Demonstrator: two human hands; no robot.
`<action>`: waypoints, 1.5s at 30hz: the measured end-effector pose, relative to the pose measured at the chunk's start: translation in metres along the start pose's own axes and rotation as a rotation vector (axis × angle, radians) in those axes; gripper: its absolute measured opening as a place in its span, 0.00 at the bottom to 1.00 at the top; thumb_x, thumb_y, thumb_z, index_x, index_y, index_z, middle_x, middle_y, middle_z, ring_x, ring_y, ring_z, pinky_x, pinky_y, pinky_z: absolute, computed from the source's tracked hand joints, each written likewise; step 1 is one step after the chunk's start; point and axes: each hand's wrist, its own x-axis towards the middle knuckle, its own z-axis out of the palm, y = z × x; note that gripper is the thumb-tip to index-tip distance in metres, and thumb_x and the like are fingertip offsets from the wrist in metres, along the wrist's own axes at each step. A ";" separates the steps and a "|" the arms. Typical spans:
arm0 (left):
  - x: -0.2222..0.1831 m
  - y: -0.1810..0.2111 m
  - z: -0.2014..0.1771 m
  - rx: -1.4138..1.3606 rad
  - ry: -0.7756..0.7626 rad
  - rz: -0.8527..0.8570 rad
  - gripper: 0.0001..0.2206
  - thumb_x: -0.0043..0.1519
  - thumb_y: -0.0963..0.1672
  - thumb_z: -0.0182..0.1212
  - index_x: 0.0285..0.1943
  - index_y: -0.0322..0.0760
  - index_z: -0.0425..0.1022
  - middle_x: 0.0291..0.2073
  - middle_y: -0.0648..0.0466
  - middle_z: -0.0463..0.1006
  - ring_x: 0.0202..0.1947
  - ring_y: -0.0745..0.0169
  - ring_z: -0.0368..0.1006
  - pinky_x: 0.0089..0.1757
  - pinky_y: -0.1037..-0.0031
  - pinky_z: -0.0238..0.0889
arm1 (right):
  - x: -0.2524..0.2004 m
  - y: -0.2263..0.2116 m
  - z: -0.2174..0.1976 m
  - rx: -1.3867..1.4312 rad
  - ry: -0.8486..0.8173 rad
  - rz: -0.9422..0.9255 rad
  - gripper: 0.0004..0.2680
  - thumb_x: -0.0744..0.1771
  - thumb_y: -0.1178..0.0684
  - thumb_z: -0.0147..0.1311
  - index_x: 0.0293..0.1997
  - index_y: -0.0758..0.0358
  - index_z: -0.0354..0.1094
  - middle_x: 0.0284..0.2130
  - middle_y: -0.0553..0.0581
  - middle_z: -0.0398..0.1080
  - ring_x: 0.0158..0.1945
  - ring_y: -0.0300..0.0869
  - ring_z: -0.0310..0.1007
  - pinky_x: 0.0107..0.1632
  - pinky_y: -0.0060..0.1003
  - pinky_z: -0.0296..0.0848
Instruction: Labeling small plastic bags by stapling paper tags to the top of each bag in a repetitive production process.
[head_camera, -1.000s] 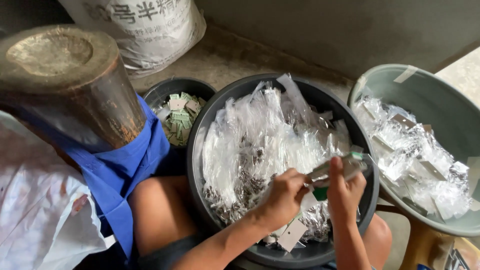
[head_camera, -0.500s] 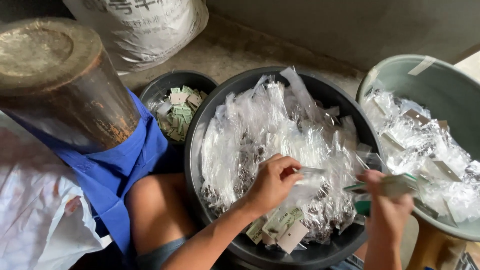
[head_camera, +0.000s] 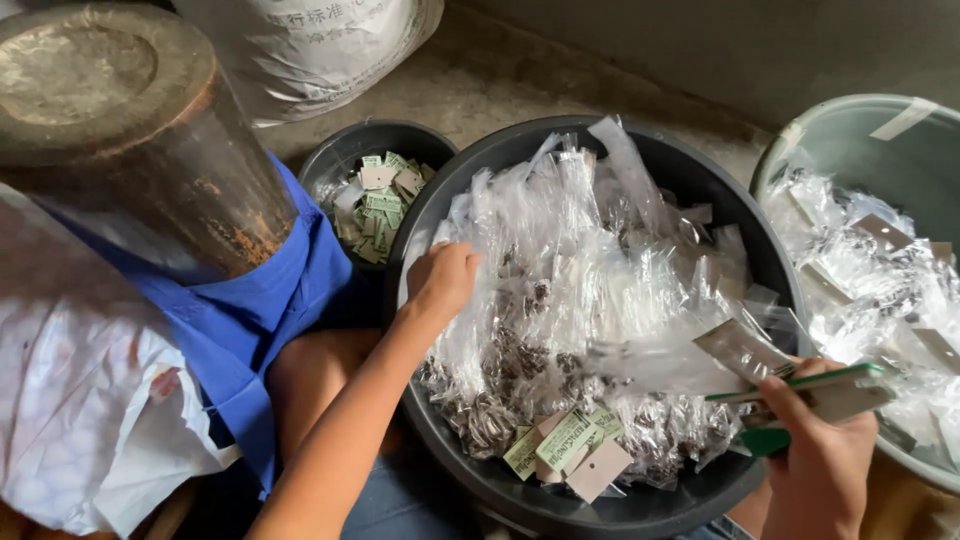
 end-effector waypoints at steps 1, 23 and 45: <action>-0.002 0.005 -0.004 -0.030 -0.074 -0.122 0.17 0.71 0.45 0.49 0.25 0.42 0.65 0.21 0.56 0.70 0.21 0.65 0.62 0.24 0.74 0.53 | -0.002 -0.002 0.002 0.007 0.041 0.032 0.08 0.66 0.58 0.59 0.38 0.53 0.61 0.27 0.49 0.61 0.28 0.34 0.65 0.28 0.26 0.63; -0.022 0.115 -0.059 -0.150 0.369 0.685 0.10 0.60 0.42 0.69 0.38 0.39 0.69 0.24 0.58 0.78 0.23 0.64 0.74 0.47 0.61 0.65 | -0.033 -0.047 0.048 -0.362 0.053 -0.206 0.04 0.66 0.58 0.62 0.43 0.59 0.73 0.38 0.54 0.76 0.39 0.41 0.76 0.46 0.35 0.77; -0.110 0.147 -0.113 -0.573 0.172 0.989 0.26 0.55 0.50 0.73 0.60 0.42 0.69 0.43 0.47 0.82 0.52 0.40 0.78 0.56 0.50 0.62 | -0.023 -0.067 0.089 0.090 -0.218 -0.546 0.12 0.61 0.69 0.66 0.37 0.63 0.63 0.32 0.61 0.74 0.26 0.36 0.72 0.32 0.32 0.73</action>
